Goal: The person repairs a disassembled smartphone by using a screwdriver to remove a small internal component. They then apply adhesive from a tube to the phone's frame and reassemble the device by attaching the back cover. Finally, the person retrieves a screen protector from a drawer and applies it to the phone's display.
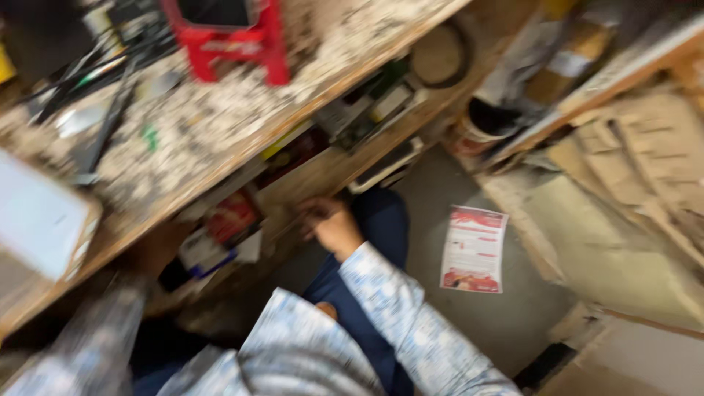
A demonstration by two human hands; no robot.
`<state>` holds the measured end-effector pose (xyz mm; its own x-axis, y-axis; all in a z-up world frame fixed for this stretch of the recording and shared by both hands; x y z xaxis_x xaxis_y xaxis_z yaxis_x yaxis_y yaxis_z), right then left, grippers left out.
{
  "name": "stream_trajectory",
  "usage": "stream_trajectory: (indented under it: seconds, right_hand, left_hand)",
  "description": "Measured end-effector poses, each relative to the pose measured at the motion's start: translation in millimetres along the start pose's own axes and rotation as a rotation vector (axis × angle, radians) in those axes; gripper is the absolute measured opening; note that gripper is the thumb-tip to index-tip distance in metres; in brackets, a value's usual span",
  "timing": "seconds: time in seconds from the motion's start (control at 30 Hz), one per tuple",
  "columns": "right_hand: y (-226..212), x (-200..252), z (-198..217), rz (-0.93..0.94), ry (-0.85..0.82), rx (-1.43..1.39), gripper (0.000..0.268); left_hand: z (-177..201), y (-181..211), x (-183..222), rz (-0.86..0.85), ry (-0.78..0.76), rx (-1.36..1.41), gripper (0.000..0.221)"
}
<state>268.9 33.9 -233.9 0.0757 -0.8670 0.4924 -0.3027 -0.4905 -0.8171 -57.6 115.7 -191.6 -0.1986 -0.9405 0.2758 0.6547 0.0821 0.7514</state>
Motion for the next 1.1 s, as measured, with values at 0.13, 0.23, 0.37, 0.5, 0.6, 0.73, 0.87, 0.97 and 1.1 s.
stream_trajectory:
  seconds: [0.13, 0.23, 0.37, 0.5, 0.6, 0.73, 0.87, 0.97, 1.1]
  right_hand:
    - [-8.6, 0.6, 5.5, 0.098, 0.064, -0.148, 0.021]
    - [-29.9, -10.0, 34.9, 0.233, 0.279, -0.249, 0.022]
    - [-69.7, -46.5, 108.1, 0.421, 0.641, -0.224, 0.017]
    - [-98.0, -91.6, 185.2, 0.560, 0.720, -0.148, 0.039]
    - [-106.4, -122.2, 217.3, 0.524, 0.603, -0.166, 0.036]
    - [-111.6, -129.2, 231.8, 0.259, 0.676, 0.370, 0.042]
    - [-124.9, -115.2, 231.3, 0.349, 0.620, 0.502, 0.044]
    - [-146.4, -111.0, 236.4, 0.230, 0.409, 0.495, 0.053]
    - [-173.5, -121.5, 255.8, -0.091, 0.198, 0.387, 0.045]
  left_hand:
    - [-27.3, 89.8, 26.5, -0.042, 0.055, -0.459, 0.073]
    - [-35.7, 151.6, 59.4, -0.173, 0.143, -0.708, 0.076]
    - [-60.4, 207.9, 57.6, -0.720, 0.295, -0.680, 0.082]
    - [-103.3, 216.2, -2.6, -0.541, 0.182, -0.140, 0.085]
    - [-140.6, 199.0, -60.7, -0.116, 0.033, 0.400, 0.069]
    - [-175.9, 180.9, -116.0, 0.384, -0.134, 0.681, 0.076]
    - [-196.6, 179.6, -143.1, 0.379, -0.169, 0.756, 0.080]
    - [-202.2, 178.7, -147.8, 0.328, -0.202, 0.775, 0.080]
    - [-207.1, 174.3, -152.3, 0.394, -0.157, 0.739, 0.077]
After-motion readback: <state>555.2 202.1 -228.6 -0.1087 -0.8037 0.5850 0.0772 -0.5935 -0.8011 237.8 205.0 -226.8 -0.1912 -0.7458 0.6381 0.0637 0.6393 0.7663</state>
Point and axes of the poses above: each hand's wrist, its own x-axis away from the middle knuckle, its own z-axis out of the back of the hand, y = z × x, the point moved 1 cm from there along -x, towards the middle knuckle, and after that the axes turned 9 degrees about -z, right-handed, at the moved point
